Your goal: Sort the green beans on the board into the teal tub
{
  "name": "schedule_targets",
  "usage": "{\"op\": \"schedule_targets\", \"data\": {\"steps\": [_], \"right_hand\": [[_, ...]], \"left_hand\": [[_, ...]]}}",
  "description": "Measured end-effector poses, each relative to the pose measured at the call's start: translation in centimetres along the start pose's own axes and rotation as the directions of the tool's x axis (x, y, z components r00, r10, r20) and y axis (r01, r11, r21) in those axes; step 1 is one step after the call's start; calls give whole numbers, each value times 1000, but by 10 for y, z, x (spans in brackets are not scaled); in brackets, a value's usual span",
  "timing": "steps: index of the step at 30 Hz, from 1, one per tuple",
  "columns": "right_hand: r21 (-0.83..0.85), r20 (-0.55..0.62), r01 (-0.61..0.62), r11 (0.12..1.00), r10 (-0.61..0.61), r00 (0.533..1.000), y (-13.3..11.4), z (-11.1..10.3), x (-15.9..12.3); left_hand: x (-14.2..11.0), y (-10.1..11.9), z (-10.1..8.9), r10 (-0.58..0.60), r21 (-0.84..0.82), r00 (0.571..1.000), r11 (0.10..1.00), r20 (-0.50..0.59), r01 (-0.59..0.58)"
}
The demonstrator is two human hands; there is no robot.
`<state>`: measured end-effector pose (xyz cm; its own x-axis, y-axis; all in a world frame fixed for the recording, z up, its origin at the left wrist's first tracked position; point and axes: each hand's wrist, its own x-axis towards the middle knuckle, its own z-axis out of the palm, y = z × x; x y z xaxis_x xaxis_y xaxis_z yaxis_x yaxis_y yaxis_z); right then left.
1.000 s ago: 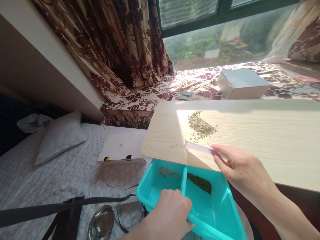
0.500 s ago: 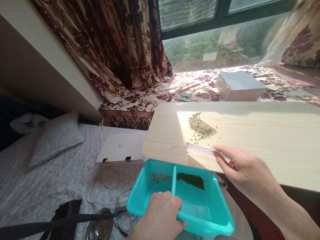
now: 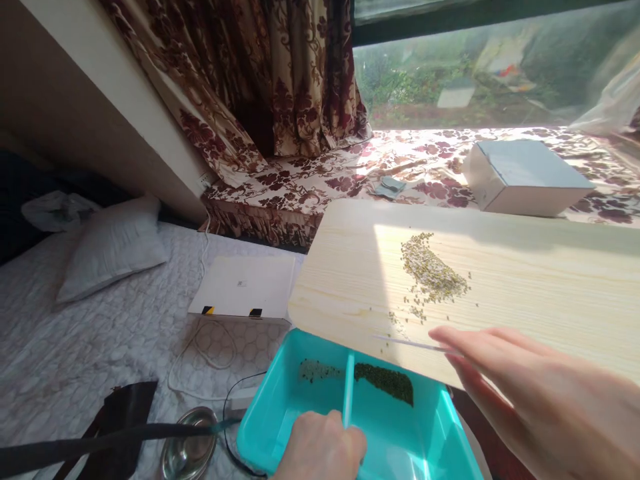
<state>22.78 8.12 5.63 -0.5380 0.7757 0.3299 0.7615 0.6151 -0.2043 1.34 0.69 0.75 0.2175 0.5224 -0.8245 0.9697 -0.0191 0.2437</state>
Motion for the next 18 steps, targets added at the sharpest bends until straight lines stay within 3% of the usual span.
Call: {"op": "schedule_targets", "data": {"steps": [3, 8, 14, 18], "right_hand": [[40, 37, 120, 992, -122, 992, -6, 0, 21], [43, 7, 82, 996, -82, 997, -10, 3, 35], [-96, -122, 73, 993, -85, 989, -10, 4, 24], [-140, -117, 4, 990, -20, 993, -16, 2, 20]], "left_hand": [[2, 1, -2, -48, -45, 999, 998, 2, 48], [-9, 1, -2, -25, -130, 999, 991, -46, 18], [-16, -2, 11, -41, -145, 974, 989, -225, 8], [-13, -5, 19, 23, -96, 936, 994, -352, -60]]}}
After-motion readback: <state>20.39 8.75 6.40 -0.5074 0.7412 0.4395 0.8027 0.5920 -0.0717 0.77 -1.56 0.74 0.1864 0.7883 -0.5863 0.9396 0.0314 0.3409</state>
